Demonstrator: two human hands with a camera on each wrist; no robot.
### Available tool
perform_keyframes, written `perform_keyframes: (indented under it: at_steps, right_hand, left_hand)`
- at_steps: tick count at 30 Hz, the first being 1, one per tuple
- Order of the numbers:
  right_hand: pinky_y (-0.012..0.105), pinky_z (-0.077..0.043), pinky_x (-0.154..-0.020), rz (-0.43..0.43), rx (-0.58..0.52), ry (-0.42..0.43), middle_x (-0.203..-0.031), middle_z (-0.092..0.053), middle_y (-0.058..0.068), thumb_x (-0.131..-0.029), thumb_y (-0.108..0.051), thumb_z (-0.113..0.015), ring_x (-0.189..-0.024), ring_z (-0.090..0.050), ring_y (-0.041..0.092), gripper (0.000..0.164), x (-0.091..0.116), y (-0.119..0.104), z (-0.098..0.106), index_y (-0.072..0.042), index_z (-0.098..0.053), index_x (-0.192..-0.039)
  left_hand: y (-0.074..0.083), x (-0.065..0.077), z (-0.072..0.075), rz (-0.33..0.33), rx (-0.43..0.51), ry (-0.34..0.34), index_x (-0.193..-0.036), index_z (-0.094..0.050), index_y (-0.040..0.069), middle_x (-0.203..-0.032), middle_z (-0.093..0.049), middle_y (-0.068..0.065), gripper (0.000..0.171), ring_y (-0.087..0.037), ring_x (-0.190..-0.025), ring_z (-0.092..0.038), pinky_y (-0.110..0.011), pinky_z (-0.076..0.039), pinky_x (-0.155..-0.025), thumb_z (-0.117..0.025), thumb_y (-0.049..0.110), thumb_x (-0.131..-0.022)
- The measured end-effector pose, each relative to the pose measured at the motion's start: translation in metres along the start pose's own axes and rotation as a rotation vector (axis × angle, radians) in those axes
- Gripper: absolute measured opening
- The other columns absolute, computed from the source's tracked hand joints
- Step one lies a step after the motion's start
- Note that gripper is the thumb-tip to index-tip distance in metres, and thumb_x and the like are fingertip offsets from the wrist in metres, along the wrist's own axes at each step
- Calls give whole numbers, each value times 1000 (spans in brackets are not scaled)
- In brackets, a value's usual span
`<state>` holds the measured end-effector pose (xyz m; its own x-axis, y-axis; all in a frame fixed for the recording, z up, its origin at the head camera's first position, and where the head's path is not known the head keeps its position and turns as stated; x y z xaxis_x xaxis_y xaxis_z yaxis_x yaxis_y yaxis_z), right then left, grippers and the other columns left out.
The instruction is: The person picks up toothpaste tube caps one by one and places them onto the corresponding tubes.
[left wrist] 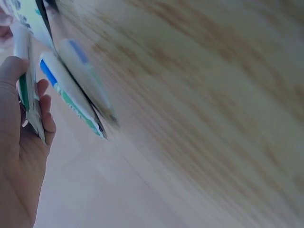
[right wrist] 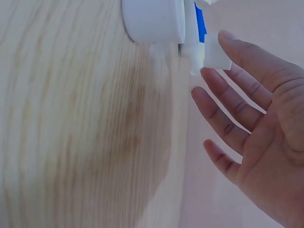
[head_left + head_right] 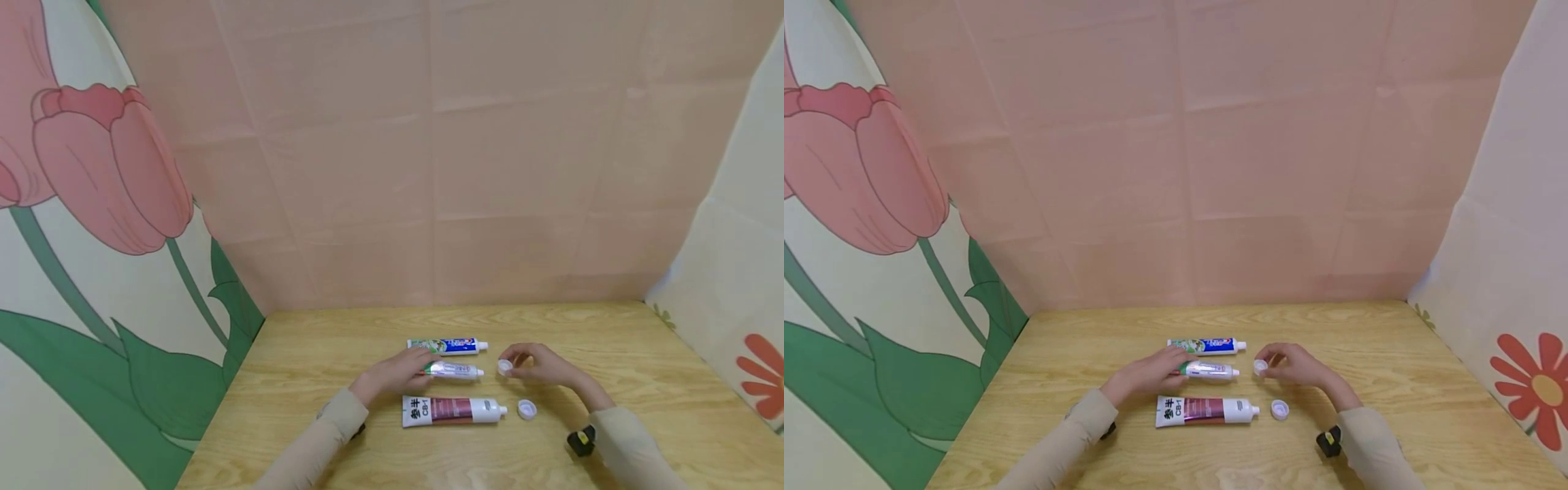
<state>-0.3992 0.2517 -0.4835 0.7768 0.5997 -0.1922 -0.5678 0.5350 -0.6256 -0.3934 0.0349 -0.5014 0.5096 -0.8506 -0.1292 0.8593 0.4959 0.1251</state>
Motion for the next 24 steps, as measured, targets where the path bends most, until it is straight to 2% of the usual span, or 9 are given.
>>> perform_keyframes:
  at_steps: [3, 9, 14, 18, 24]
  right_hand:
    - [27, -51, -71, 9, 25, 12, -92, -64, -3, -84, -27, -68, -83, -58, 7, 26, -2, 12, -3, -14, -63, -106]
    - [32, -52, -75, 34, 30, 22, -93, -65, -5, -84, -25, -69, -85, -60, 9, 24, -4, 1, -3, -15, -63, -105]
    - [35, -52, -77, 3, 38, 36, -95, -66, -7, -84, -27, -68, -88, -60, 8, 24, 0, -5, -8, -16, -63, -105]
    - [40, -52, -77, 1, 29, 48, -95, -66, -5, -85, -26, -67, -88, -61, 12, 25, 3, -9, -11, -15, -62, -107]
    - [38, -53, -75, 54, 26, 88, -93, -66, -2, -85, -21, -68, -85, -61, 16, 26, 2, -20, -10, -12, -62, -108]
  left_hand:
    - [0, 2, 4, -7, -6, 22, -138, -40, 10, -133, -49, 0, 48, -13, -124, -42, -26, -32, -108, -49, 31, -96]
    - [2, 5, 11, -23, -12, 63, -137, -42, 11, -130, -51, 1, 47, -12, -122, -44, -25, -32, -108, -52, 28, -95]
    - [7, 10, 17, -32, -11, 95, -136, -43, 11, -128, -53, 1, 47, -12, -121, -45, -26, -34, -107, -54, 29, -94]
    - [10, 12, 20, -27, -7, 109, -136, -44, 13, -127, -53, 3, 46, -11, -119, -46, -25, -35, -106, -53, 30, -94]
    - [12, 12, 22, -16, 0, 123, -137, -42, 15, -127, -53, 4, 47, -9, -118, -46, -27, -35, -106, -53, 31, -94]
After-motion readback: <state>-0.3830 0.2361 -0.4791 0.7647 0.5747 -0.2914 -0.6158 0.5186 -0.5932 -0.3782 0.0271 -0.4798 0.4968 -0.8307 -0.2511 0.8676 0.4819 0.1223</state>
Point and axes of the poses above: each hand's wrist, its own x-axis away from the middle knuckle, its own z-axis out of the back of the hand, y = z × x, the point moved 9 cm from there along -x, towards the middle knuckle
